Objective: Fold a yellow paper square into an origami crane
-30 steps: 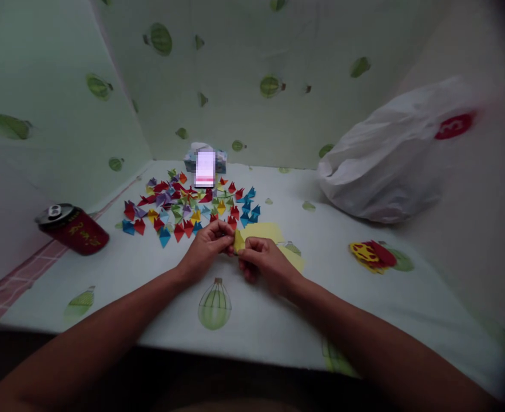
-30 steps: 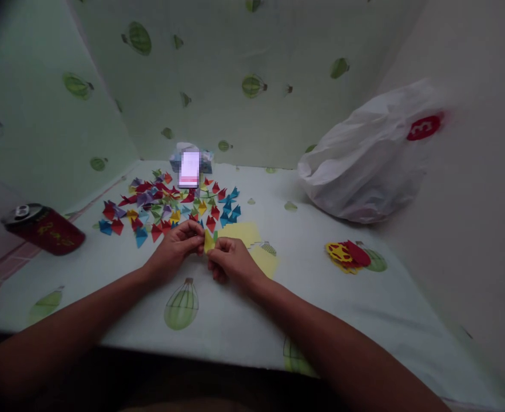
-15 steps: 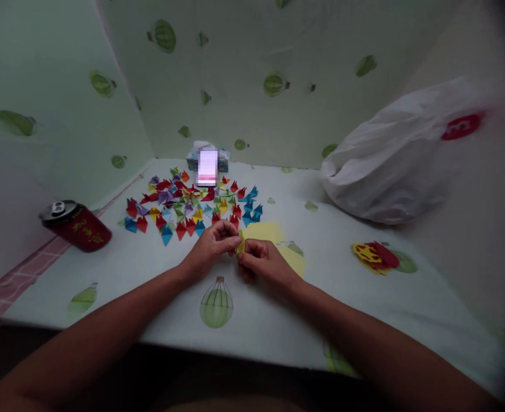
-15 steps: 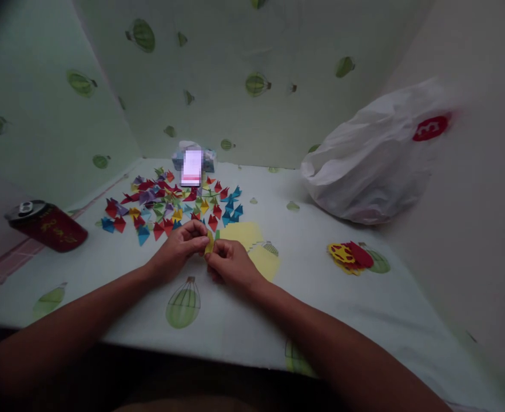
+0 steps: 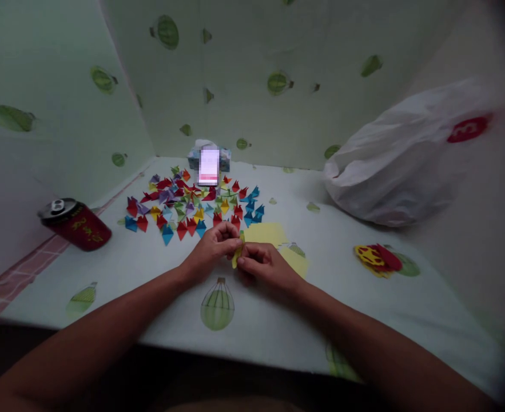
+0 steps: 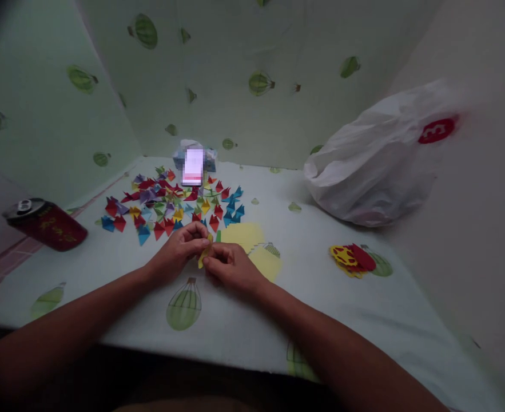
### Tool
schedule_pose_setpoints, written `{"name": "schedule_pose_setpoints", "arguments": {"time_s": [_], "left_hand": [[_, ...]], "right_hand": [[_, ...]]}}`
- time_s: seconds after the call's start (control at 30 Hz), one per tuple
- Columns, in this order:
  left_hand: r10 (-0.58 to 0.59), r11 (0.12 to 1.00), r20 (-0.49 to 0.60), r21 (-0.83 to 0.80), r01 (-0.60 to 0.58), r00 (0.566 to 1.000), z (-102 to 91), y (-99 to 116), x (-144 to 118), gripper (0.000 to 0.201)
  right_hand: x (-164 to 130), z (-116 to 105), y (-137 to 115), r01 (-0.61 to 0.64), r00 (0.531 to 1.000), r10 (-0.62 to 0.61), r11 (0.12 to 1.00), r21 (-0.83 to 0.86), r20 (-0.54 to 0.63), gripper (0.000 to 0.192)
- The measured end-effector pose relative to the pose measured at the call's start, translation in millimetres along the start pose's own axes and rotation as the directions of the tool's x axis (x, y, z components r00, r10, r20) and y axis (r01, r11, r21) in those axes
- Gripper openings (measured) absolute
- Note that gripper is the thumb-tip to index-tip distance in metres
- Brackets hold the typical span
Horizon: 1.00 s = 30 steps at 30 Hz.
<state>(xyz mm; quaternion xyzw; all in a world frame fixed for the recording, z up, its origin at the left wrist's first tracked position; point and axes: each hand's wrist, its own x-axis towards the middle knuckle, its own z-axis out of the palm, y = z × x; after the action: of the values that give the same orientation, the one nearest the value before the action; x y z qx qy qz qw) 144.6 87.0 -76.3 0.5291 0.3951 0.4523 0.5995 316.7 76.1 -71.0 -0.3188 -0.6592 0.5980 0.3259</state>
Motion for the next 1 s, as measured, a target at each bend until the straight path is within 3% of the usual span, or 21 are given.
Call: {"name": "schedule_pose_setpoints", "arguments": {"time_s": [0.07, 0.13, 0.23, 0.3, 0.67, 1.0], "left_hand": [[-0.018, 1.000, 0.012, -0.019, 0.018, 1.000, 0.6, 1, -1, 0.017], [-0.042, 0.998, 0.023, -0.038, 0.043, 0.999, 2.0, 3, -2, 0.018], [-0.077, 0.996, 0.033, -0.053, 0.079, 0.996, 4.7, 6, -4, 0.021], [-0.088, 0.995, 0.040, -0.048, 0.090, 0.995, 6.0, 7, -4, 0.022], [-0.103, 0.995, 0.067, -0.013, 0.104, 0.992, 4.4, 4, -3, 0.024], [-0.108, 0.992, 0.023, -0.069, 0.110, 0.994, 5.3, 5, -4, 0.023]], "right_hand": [[0, -4, -1, 0.055, 0.998, -0.053, 0.997, -0.048, 0.029, 0.035], [1, -8, -2, 0.088, 0.995, -0.090, 0.994, -0.065, -0.040, 0.037], [3, -10, -1, 0.079, 0.979, -0.073, 0.996, 0.029, -0.192, 0.023], [4, -9, 0, 0.071, 0.971, -0.051, 0.994, 0.079, -0.232, 0.018], [5, -8, 4, 0.051, 0.981, -0.020, 0.987, 0.156, -0.191, 0.013], [8, -10, 11, 0.011, 0.981, 0.045, 0.959, 0.284, -0.189, 0.025]]}}
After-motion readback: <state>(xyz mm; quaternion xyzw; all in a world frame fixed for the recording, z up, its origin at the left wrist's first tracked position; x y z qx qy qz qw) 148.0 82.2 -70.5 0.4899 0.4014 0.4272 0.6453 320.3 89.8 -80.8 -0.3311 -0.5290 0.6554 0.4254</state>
